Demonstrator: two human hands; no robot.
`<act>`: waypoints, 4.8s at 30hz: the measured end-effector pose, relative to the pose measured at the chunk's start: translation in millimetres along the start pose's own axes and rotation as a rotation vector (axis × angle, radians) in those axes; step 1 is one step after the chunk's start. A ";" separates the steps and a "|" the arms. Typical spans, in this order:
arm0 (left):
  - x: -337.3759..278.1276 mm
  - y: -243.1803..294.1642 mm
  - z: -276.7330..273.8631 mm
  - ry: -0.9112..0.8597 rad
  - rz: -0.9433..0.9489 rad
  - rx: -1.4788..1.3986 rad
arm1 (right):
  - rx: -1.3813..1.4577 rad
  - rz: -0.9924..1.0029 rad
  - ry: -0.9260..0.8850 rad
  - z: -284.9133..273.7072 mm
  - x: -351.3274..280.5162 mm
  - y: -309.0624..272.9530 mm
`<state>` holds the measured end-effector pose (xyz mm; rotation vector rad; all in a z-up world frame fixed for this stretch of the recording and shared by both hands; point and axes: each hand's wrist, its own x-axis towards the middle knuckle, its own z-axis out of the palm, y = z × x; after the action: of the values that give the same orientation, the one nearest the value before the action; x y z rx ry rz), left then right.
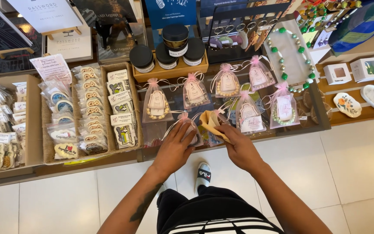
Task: Browse and organize various souvenir items including stickers and t-shirts on a store shelf.
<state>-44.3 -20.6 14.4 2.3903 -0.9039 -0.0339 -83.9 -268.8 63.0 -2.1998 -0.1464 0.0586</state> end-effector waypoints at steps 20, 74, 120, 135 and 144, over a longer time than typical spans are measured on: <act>39.1 41.6 12.8 0.081 0.083 -0.031 | 0.105 0.158 0.422 -66.4 5.0 41.4; 15.7 47.8 -4.8 0.510 -0.504 -1.121 | -0.102 -0.309 0.209 -3.5 -16.1 -21.2; -181.9 -20.3 77.0 -0.095 -0.958 -1.660 | 0.143 -0.044 -0.148 137.1 -144.5 -59.7; -126.5 -45.3 267.0 0.083 -1.174 -1.268 | 0.044 0.070 -0.055 125.7 -118.3 132.4; -125.5 -103.0 376.3 0.633 -1.343 -0.856 | 0.781 0.802 -0.049 100.9 -91.4 194.6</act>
<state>-161.5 -72.6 -374.8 1.5700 0.9086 -0.1318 -167.8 -313.6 -154.6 -1.3561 0.6384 0.5220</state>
